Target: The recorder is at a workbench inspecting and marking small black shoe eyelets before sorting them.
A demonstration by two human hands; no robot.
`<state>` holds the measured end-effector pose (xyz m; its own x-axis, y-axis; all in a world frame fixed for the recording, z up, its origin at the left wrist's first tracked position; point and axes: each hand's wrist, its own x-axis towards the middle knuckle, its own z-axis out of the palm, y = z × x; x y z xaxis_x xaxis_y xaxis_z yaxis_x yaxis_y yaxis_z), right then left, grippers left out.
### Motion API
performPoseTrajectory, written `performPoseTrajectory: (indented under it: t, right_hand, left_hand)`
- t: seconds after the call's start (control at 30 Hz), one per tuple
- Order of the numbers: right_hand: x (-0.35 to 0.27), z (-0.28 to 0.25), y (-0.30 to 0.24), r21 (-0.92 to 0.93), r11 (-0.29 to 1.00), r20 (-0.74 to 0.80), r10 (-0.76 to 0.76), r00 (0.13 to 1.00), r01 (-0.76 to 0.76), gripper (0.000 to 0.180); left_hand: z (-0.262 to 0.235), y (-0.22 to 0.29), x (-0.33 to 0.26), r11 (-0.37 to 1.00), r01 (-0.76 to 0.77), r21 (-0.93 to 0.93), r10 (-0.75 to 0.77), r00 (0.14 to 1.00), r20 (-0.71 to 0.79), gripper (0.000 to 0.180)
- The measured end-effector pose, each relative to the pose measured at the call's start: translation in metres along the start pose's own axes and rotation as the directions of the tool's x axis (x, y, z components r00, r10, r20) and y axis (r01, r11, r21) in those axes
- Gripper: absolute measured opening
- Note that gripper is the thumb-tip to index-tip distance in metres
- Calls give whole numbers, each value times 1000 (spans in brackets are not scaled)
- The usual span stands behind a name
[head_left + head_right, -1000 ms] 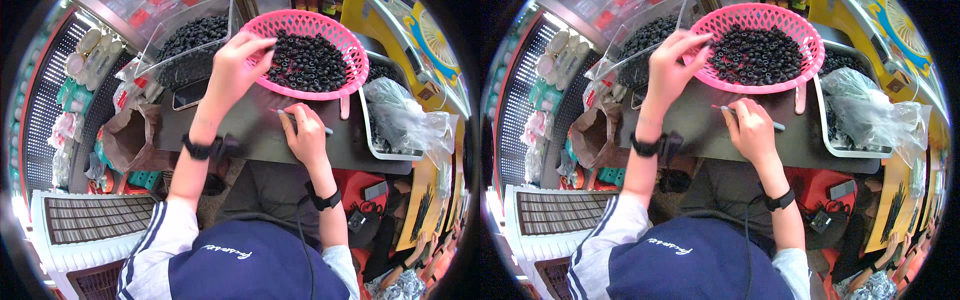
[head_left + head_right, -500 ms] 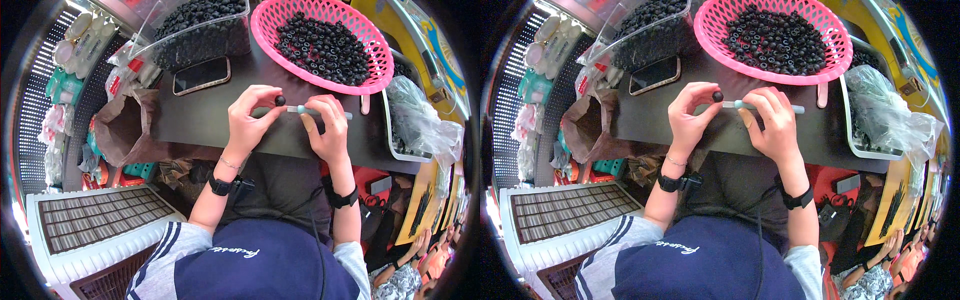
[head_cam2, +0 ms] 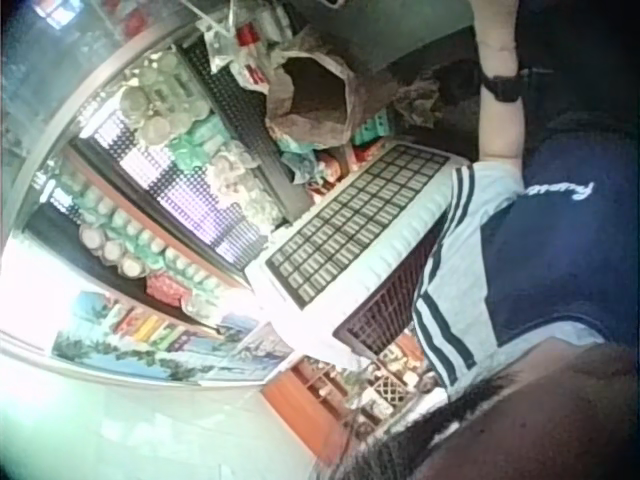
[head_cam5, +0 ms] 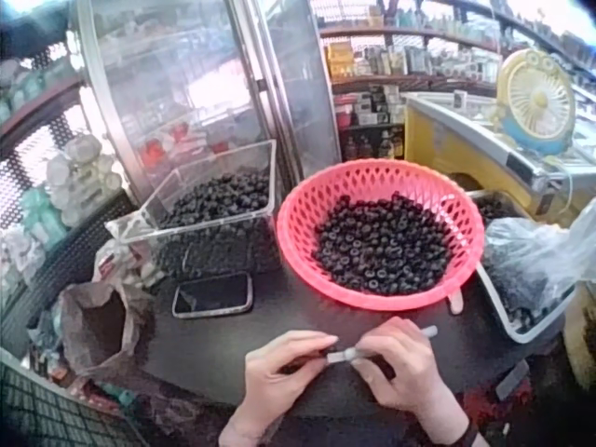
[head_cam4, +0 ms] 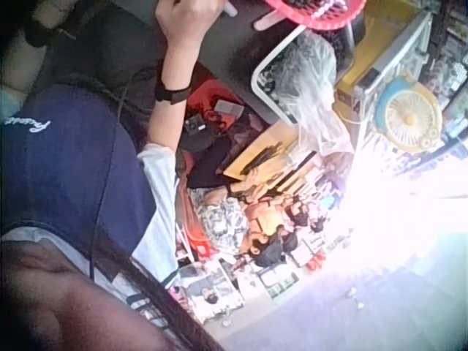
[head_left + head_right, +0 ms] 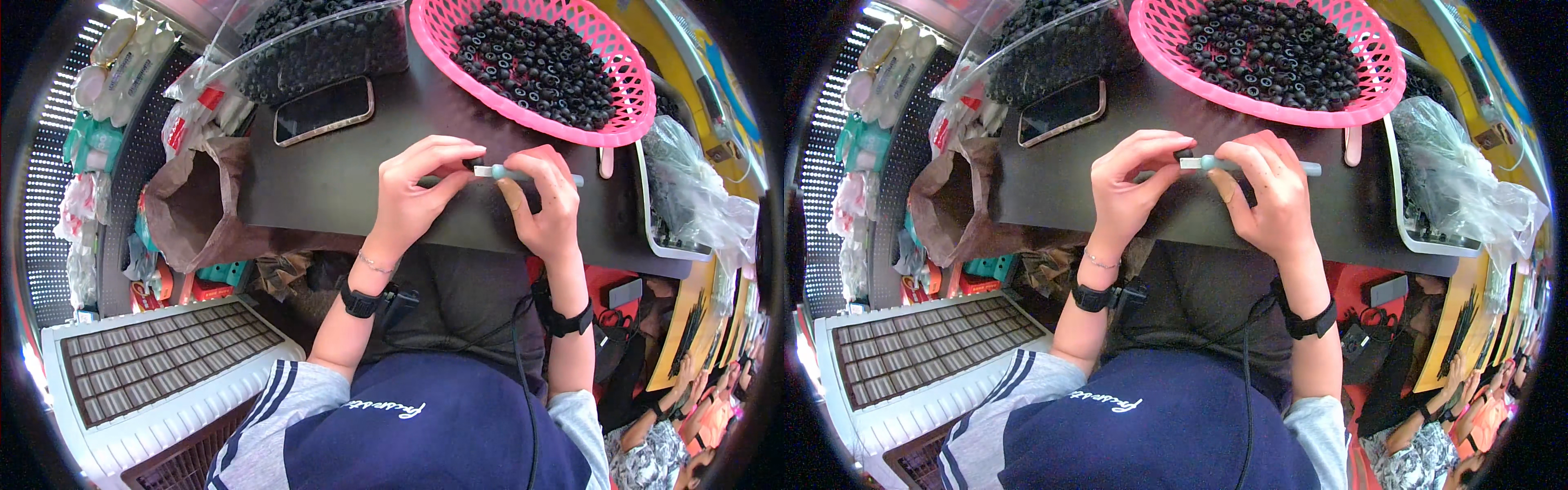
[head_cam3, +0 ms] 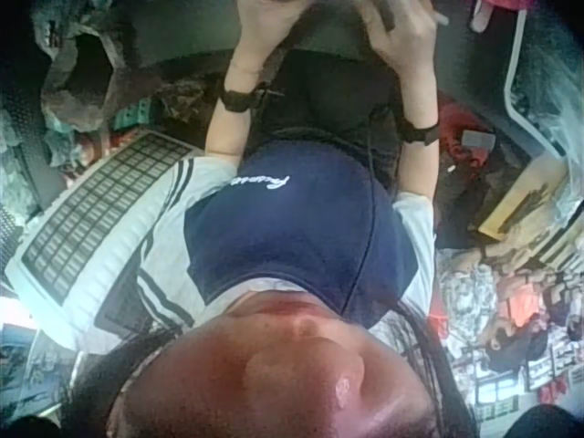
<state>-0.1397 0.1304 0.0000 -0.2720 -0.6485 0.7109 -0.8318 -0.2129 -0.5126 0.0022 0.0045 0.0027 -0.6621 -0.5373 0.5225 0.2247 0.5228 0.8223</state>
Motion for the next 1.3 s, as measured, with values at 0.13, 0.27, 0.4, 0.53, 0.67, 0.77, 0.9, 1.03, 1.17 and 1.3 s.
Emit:
performPoseTrajectory:
  t: [0.13, 0.27, 0.4, 0.53, 0.67, 0.77, 0.9, 1.03, 1.17, 1.3]
  right_hand:
    - [1, 0, 0, 1, 1000, 1, -5, 1000, 5, 23]
    - [0, 0, 2, -2, 1000, -1, -15, 1000, 15, 23]
    - [0, 0, 1, -3, 1000, 1, -17, 1000, 17, 24]
    - [1, 0, 1, -7, 1000, -5, -15, 1000, 15, 24]
    - [0, 0, 3, -4, 1000, -7, -27, 1000, 26, 24]
    - [-2, 1, 4, 1, 999, -11, -41, 999, 41, 24]
    - [0, 1, 3, 12, 999, -1, -51, 999, 51, 24]
    - [-1, 2, 3, 24, 999, 8, -44, 999, 44, 23]
    - [-1, 1, 4, 24, 998, 15, -53, 999, 52, 23]
    - [-1, 2, 4, 25, 998, 8, -50, 999, 49, 23]
  left_hand:
    - [1, 1, 0, 997, 77, -23, -78, 997, -2, 34]
    - [2, -1, -2, 996, 81, -29, -81, 997, -10, 34]
    - [2, 0, 0, 998, 54, -19, -54, 998, -11, 33]
    - [2, -1, 0, 1000, 24, -11, -24, 1000, -3, 33]
    - [4, -1, 1, 1000, -5, -21, 5, 1000, 1, 31]
    - [1, -1, 1, 1000, -12, 0, 12, 999, 31, 30]
    - [-1, -3, 0, 999, -26, 19, 25, 999, 29, 28]
    - [-1, -3, -1, 999, -30, 26, 29, 999, 34, 27]
    - [0, -3, -1, 999, -44, 22, 44, 999, 26, 26]
    - [1, -4, 0, 996, -91, 11, 91, 996, 13, 23]
